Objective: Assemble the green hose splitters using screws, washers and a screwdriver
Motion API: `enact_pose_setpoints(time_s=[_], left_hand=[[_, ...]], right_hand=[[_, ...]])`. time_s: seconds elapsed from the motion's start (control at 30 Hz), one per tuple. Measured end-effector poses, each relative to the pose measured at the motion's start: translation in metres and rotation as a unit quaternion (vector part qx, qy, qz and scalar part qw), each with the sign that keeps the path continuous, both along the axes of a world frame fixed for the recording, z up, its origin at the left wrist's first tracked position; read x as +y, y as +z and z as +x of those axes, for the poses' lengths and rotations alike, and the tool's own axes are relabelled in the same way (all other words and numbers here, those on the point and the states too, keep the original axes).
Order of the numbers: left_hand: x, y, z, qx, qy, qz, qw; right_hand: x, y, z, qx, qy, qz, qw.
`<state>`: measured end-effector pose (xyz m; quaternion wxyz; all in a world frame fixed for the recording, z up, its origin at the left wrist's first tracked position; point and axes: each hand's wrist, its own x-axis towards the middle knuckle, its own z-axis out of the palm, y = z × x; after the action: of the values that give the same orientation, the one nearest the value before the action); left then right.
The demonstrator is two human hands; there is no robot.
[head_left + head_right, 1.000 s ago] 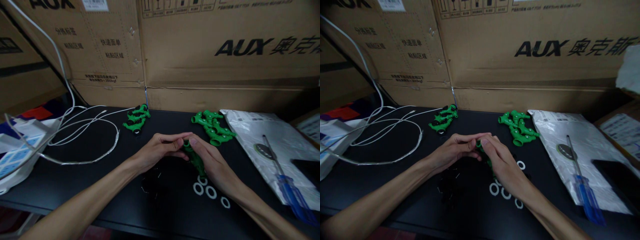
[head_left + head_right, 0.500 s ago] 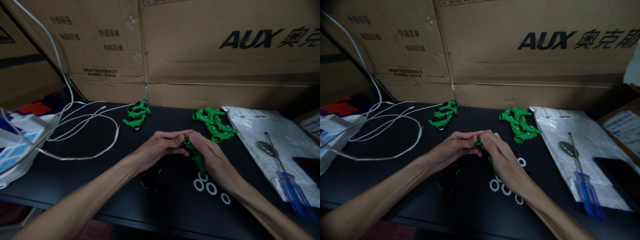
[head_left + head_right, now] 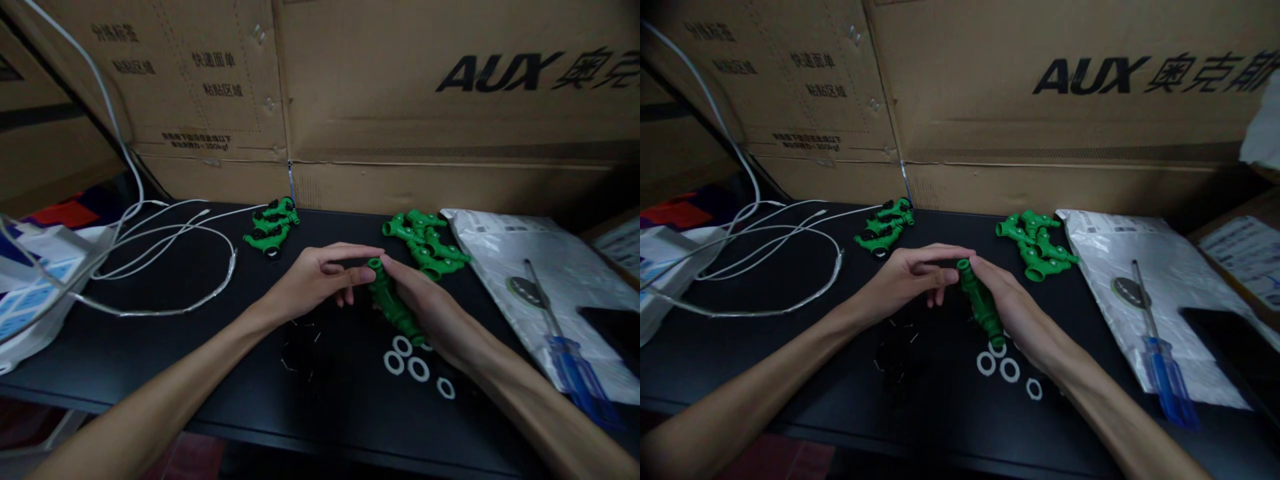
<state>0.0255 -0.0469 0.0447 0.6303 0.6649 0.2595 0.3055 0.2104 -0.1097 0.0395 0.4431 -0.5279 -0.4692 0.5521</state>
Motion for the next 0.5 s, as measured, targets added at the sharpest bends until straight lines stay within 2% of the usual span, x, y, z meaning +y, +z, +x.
enact_pose_setpoints(time_s=[0.1, 0.23, 0.37, 0.5], left_hand=[[0.004, -0.004, 0.0, 0.008, 0.014, 0.022, 1.0], [0.008, -0.008, 0.0, 0.031, 0.032, -0.014, 0.999], [0.012, -0.007, -0.002, 0.036, 0.073, -0.063, 0.995], [0.015, -0.008, -0.003, 0.031, 0.107, -0.107, 0.988]], right_hand=[[-0.002, 0.006, -0.004, 0.045, 0.033, -0.029, 0.998], [-0.002, 0.012, -0.003, 0.12, 0.077, -0.09, 0.986], [0.002, 0.013, 0.005, 0.187, 0.094, -0.092, 0.974], [0.006, 0.012, 0.01, 0.18, 0.068, -0.089, 0.977]])
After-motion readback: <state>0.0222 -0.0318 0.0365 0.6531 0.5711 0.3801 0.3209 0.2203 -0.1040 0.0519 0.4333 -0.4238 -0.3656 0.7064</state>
